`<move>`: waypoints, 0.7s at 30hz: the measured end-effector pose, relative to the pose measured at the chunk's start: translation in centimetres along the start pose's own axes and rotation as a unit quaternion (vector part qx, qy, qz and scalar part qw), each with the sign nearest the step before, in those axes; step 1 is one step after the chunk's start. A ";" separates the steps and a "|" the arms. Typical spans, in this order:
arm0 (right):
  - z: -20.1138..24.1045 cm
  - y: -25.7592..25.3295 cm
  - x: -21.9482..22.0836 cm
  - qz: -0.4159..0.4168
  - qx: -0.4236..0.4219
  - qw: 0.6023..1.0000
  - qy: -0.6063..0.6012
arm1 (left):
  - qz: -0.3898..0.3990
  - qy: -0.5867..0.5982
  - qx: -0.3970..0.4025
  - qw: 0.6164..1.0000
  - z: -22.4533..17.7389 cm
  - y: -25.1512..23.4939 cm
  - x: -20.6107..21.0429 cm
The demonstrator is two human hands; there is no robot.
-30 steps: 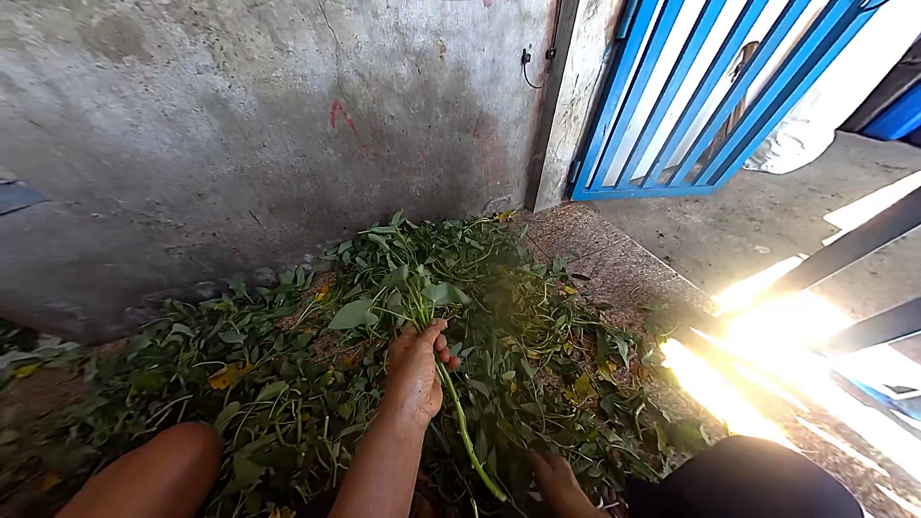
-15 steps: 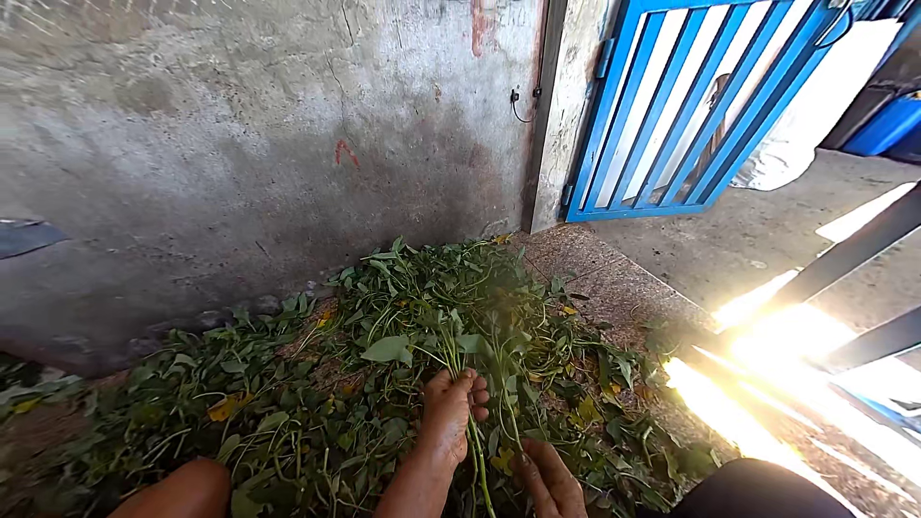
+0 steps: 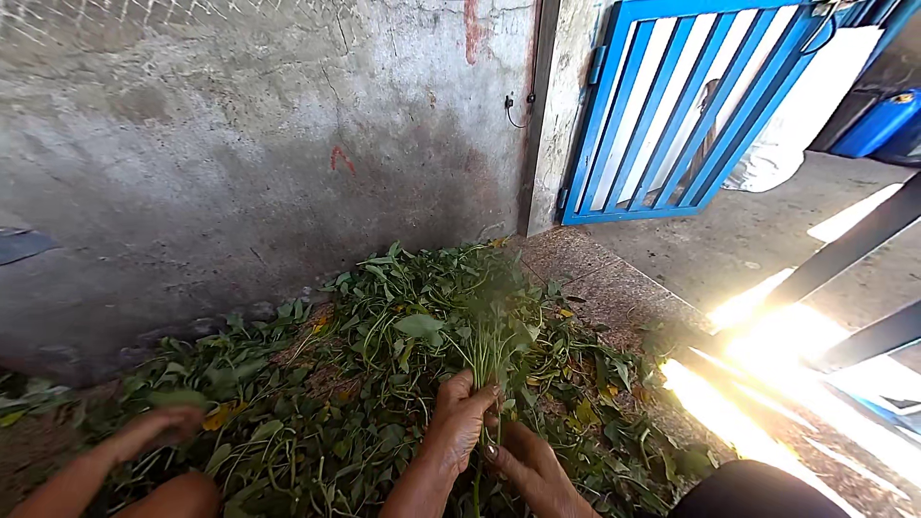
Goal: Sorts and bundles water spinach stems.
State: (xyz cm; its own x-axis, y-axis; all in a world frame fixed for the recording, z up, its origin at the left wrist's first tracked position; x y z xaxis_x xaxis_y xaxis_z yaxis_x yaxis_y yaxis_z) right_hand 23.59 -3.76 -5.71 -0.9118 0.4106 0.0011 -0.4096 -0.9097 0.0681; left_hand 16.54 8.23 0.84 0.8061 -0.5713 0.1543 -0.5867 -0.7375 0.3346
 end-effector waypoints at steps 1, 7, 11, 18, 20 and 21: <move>0.4 -0.7 0.0 -0.014 0.044 0.997 -0.067 | 0.003 -0.003 0.009 1.000 0.1 0.0 0.1; 1.9 -3.2 0.0 -0.160 0.135 0.912 -0.354 | -0.017 -0.044 0.052 0.998 -0.4 -0.2 -0.6; 2.9 -3.2 0.3 -0.204 0.102 0.916 -0.331 | -0.023 -0.050 0.066 0.996 -0.1 -0.1 -0.5; 3.6 -1.8 0.4 -0.330 0.071 0.894 -0.293 | -0.086 0.023 0.054 0.995 -1.0 -0.2 -0.9; 3.8 -1.8 0.3 -0.324 0.019 0.908 -0.265 | -0.090 0.042 0.041 0.994 -1.0 -0.2 -0.9; 3.9 -1.8 0.2 -0.320 -0.013 0.915 -0.245 | -0.094 0.048 0.034 0.994 -0.9 -0.2 -0.8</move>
State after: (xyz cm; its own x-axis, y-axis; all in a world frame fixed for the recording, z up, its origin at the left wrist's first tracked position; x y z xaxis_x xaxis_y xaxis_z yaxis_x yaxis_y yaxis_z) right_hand 24.26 -1.84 -1.91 -0.3648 0.8322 0.4177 -0.8614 -0.4719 0.1880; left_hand 16.06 9.17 1.45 0.9039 -0.3858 0.1847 -0.4258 -0.8528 0.3026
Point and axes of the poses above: each hand's wrist, its own y-axis away from the middle knuckle, its own x-axis out of the palm, z = x × y, the point moved 5 cm from there along -y, towards the middle knuckle, and after that the axes turned 4 degrees about -z, right-handed, at the moved point
